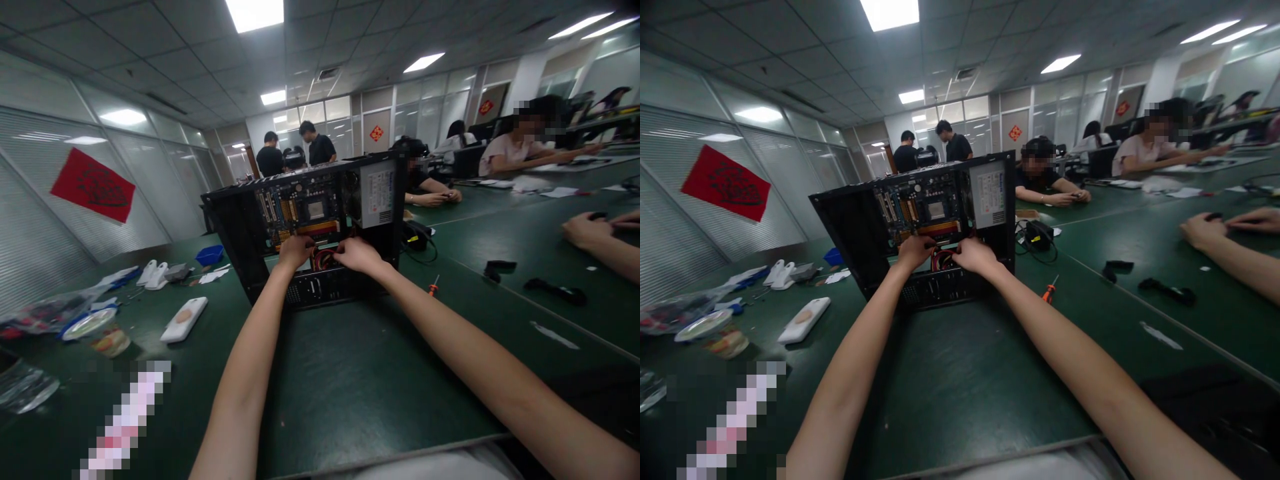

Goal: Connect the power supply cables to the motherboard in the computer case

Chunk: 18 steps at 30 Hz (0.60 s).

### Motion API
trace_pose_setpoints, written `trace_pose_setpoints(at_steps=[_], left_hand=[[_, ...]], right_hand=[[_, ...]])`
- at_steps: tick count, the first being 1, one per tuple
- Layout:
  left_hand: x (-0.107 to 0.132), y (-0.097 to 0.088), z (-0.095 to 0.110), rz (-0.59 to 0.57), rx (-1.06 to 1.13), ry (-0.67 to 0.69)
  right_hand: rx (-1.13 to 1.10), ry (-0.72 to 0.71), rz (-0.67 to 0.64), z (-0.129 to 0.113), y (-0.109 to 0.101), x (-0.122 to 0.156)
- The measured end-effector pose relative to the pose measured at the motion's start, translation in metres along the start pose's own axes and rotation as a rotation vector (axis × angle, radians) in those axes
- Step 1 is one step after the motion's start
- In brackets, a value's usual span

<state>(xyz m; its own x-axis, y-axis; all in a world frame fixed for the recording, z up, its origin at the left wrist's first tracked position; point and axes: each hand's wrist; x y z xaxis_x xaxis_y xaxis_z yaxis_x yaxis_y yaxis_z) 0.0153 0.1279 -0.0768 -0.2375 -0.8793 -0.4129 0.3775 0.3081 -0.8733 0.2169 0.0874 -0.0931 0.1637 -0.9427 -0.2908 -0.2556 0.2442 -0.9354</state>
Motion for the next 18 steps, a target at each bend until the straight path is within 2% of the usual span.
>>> trace_pose_setpoints(at_steps=[18], left_hand=[[-0.0046, 0.0006, 0.0052, -0.069, -0.264, 0.093]], right_hand=[[-0.019, -0.061, 0.01, 0.0026, 0.0026, -0.0033]])
Point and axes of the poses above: each hand's wrist, its own x-axis away from the middle knuckle, its own y-axis out of the palm, z = x × y, and after that the axes turned 11 degrees about x, right-handed
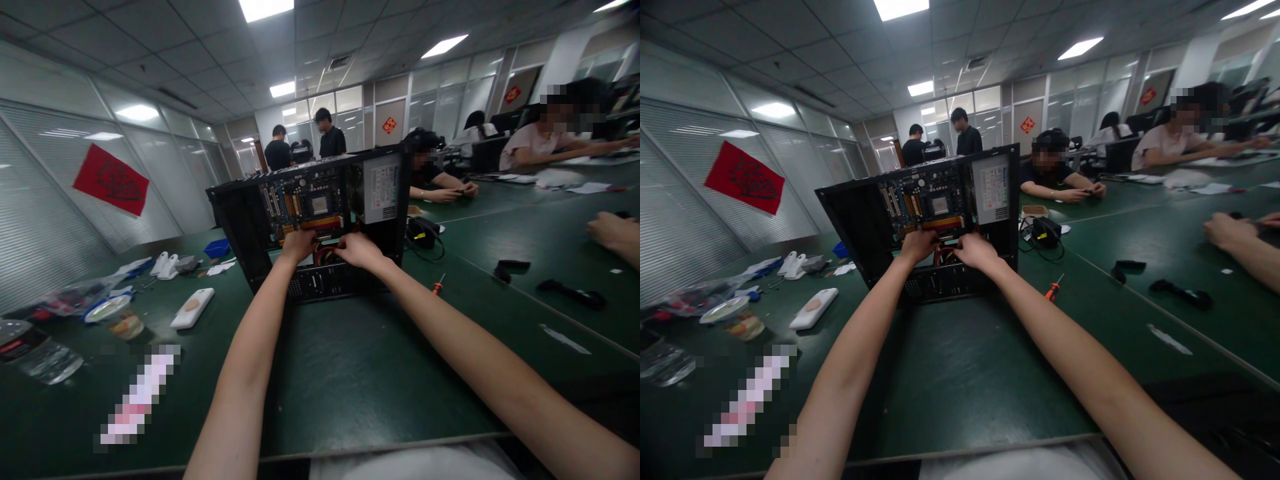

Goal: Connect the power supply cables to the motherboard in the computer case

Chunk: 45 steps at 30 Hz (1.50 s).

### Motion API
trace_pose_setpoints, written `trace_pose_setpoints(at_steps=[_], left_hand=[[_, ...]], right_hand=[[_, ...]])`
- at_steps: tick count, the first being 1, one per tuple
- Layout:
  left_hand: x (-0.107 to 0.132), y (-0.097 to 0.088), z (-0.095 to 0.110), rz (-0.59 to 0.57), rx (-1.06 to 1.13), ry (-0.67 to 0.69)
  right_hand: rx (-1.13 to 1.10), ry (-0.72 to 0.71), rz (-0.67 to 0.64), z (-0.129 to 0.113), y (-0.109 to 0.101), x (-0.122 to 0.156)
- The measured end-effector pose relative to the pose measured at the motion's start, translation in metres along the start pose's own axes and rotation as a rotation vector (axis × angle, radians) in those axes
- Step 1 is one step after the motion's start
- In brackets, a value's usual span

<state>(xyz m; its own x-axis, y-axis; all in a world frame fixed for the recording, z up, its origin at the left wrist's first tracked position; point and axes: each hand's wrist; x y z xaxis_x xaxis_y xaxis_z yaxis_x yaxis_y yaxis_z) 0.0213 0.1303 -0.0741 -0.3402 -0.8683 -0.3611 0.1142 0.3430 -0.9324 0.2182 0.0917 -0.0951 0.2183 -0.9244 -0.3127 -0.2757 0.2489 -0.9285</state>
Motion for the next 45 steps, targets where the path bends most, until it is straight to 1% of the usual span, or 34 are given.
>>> trace_pose_setpoints(at_steps=[7, 9, 11, 13, 14, 16, 17, 18, 19, 20, 22, 23, 24, 25, 27, 29, 32, 36, 41, 45], left_hand=[[-0.002, 0.0, 0.006, 0.005, -0.034, 0.007], [-0.002, 0.001, 0.006, 0.012, -0.038, -0.006], [0.0, 0.002, 0.005, 0.03, -0.021, -0.041], [0.004, 0.001, 0.001, 0.082, 0.075, -0.094], [0.007, 0.001, 0.0, 0.124, 0.16, -0.113], [0.013, -0.001, -0.004, 0.199, 0.387, -0.117], [0.016, -0.002, -0.005, 0.198, 0.5, -0.105], [0.018, -0.002, -0.006, 0.158, 0.598, -0.093], [0.02, -0.001, -0.006, 0.08, 0.668, -0.081], [0.022, 0.0, -0.007, -0.021, 0.704, -0.068], [0.022, 0.003, -0.008, -0.209, 0.693, -0.02], [0.022, 0.005, -0.009, -0.268, 0.668, 0.013], [0.021, 0.006, -0.009, -0.297, 0.646, 0.043], [0.02, 0.008, -0.01, -0.304, 0.633, 0.067], [0.018, 0.011, -0.013, -0.272, 0.624, 0.085], [0.017, 0.013, -0.015, -0.215, 0.617, 0.085], [0.016, 0.015, -0.017, -0.167, 0.581, 0.076], [0.014, 0.017, -0.016, -0.186, 0.544, 0.084], [0.014, 0.015, -0.01, -0.224, 0.51, 0.117], [0.014, 0.01, -0.007, -0.216, 0.446, 0.14]], right_hand=[[0.006, -0.062, 0.038, 0.001, 0.004, -0.004], [0.003, -0.104, 0.054, 0.003, 0.005, -0.006], [-0.007, -0.16, 0.102, 0.004, 0.006, -0.008], [-0.026, -0.207, 0.18, 0.004, 0.007, -0.009], [-0.037, -0.22, 0.223, 0.004, 0.008, -0.009], [-0.062, -0.239, 0.306, 0.004, 0.009, -0.008], [-0.076, -0.253, 0.346, 0.004, 0.01, -0.008], [-0.095, -0.269, 0.386, 0.004, 0.011, -0.008], [-0.12, -0.288, 0.427, 0.004, 0.012, -0.008], [-0.15, -0.308, 0.465, 0.005, 0.013, -0.009], [-0.207, -0.325, 0.51, 0.007, 0.015, -0.011], [-0.222, -0.318, 0.511, 0.008, 0.016, -0.012], [-0.22, -0.304, 0.495, 0.008, 0.016, -0.013], [-0.199, -0.282, 0.465, 0.008, 0.016, -0.015], [-0.099, -0.228, 0.367, 0.005, 0.014, -0.02], [0.01, -0.196, 0.269, 0.0, 0.012, -0.027], [0.083, -0.18, 0.183, -0.007, 0.011, -0.04], [0.109, -0.159, 0.13, -0.011, 0.014, -0.049], [0.128, -0.157, 0.096, -0.007, 0.013, -0.042], [0.139, -0.147, 0.076, -0.01, 0.011, -0.043]])
Point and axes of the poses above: each hand's wrist, its own x-axis away from the middle knuckle, its own y-axis out of the palm, z = x × y, and after that the axes turned 11 degrees about x, right-handed
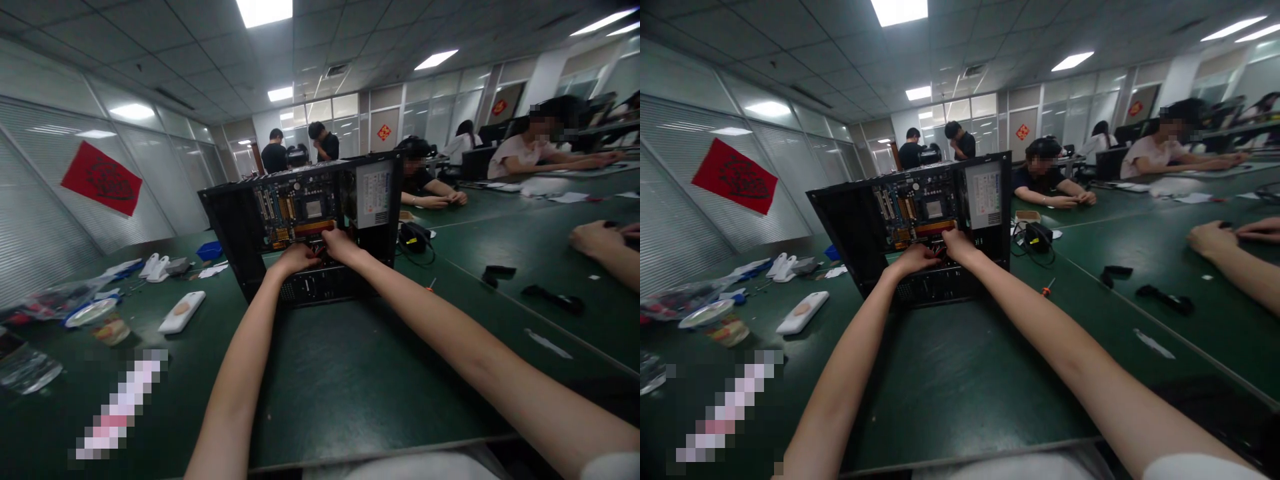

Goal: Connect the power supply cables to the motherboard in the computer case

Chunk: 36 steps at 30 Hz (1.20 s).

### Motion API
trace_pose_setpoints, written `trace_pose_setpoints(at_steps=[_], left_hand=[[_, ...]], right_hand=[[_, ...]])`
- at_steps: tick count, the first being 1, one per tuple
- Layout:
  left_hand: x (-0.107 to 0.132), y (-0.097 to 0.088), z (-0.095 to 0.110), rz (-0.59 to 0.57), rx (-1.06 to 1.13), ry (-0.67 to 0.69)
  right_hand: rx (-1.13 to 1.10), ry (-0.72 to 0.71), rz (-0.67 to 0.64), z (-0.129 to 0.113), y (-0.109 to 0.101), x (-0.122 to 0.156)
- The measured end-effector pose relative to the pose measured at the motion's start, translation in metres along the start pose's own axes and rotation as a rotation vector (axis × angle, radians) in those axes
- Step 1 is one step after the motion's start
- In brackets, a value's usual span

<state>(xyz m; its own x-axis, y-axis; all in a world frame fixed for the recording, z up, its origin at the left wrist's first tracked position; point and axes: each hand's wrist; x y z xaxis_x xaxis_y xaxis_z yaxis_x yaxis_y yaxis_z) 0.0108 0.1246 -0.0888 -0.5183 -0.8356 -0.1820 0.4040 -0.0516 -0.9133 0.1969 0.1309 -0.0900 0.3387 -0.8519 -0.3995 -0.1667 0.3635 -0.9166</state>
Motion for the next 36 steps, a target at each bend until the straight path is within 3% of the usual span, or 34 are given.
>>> trace_pose_setpoints(at_steps=[13, 28, 36], left_hand=[[-0.002, 0.001, -0.003, 0.018, -0.004, -0.022], [0.004, -0.001, 0.005, 0.052, -0.022, -0.044], [0.006, -0.006, 0.009, 0.37, -0.115, -0.159]], right_hand=[[-0.04, -0.016, 0.001, -0.003, -0.007, 0.001], [-0.052, 0.0, 0.032, 0.003, 0.01, -0.014], [-0.003, -0.045, 0.024, 0.004, 0.008, -0.014]])
Point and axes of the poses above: each hand's wrist, its own x-axis away from the middle knuckle, its own y-axis out of the palm, z = x × y, and after that the axes turned 11 degrees about x, right-handed
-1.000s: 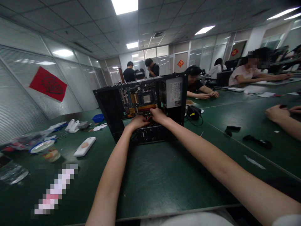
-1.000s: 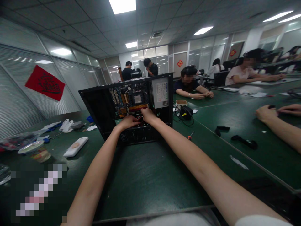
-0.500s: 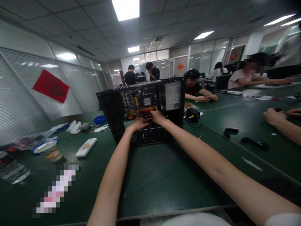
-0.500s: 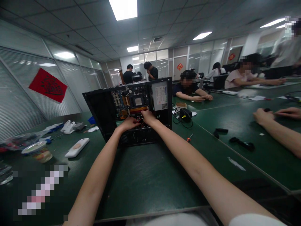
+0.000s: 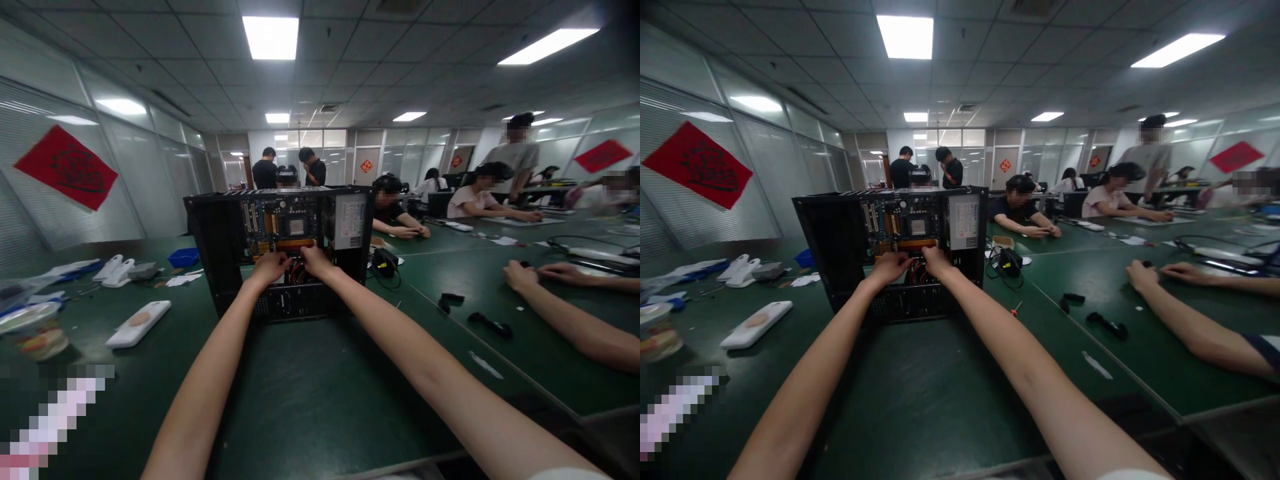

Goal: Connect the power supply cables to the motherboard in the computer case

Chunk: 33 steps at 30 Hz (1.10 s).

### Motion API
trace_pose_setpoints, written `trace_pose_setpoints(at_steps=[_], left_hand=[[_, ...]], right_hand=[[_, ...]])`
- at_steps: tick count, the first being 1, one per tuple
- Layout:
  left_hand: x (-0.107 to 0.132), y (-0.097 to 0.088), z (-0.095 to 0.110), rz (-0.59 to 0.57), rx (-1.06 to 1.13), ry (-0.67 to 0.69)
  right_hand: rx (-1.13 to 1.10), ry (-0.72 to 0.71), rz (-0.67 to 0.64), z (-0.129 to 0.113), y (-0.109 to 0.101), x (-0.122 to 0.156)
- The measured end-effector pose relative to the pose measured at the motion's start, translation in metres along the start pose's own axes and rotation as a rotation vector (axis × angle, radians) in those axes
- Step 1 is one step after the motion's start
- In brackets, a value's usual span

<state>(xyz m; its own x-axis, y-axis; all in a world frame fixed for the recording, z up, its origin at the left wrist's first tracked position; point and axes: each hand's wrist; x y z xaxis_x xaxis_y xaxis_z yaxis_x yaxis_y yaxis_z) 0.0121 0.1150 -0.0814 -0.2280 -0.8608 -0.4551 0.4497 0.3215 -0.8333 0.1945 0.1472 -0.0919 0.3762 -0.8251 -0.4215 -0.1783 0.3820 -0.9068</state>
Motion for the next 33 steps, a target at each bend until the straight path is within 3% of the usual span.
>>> trace_pose_setpoints(at_steps=[5, 17, 33], left_hand=[[-0.005, 0.0, 0.003, -0.032, -0.084, -0.036], [-0.015, -0.004, 0.015, -0.16, -0.276, 0.108], [-0.018, 0.004, 0.013, -0.116, -0.248, 0.123]], right_hand=[[-0.002, -0.005, 0.001, 0.002, 0.005, -0.003], [-0.012, 0.003, 0.012, 0.003, 0.004, -0.001], [-0.031, 0.001, 0.017, 0.008, 0.007, -0.002]])
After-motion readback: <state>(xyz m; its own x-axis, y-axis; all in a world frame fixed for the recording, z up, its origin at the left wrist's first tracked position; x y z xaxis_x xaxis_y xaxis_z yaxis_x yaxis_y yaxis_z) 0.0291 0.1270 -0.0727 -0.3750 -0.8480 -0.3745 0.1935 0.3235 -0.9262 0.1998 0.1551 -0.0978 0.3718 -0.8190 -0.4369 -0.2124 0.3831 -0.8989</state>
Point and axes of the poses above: each hand's wrist, its own x-axis away from the middle knuckle, its own y-axis out of the palm, z = x × y, and after that the axes turned 11 degrees about x, right-handed
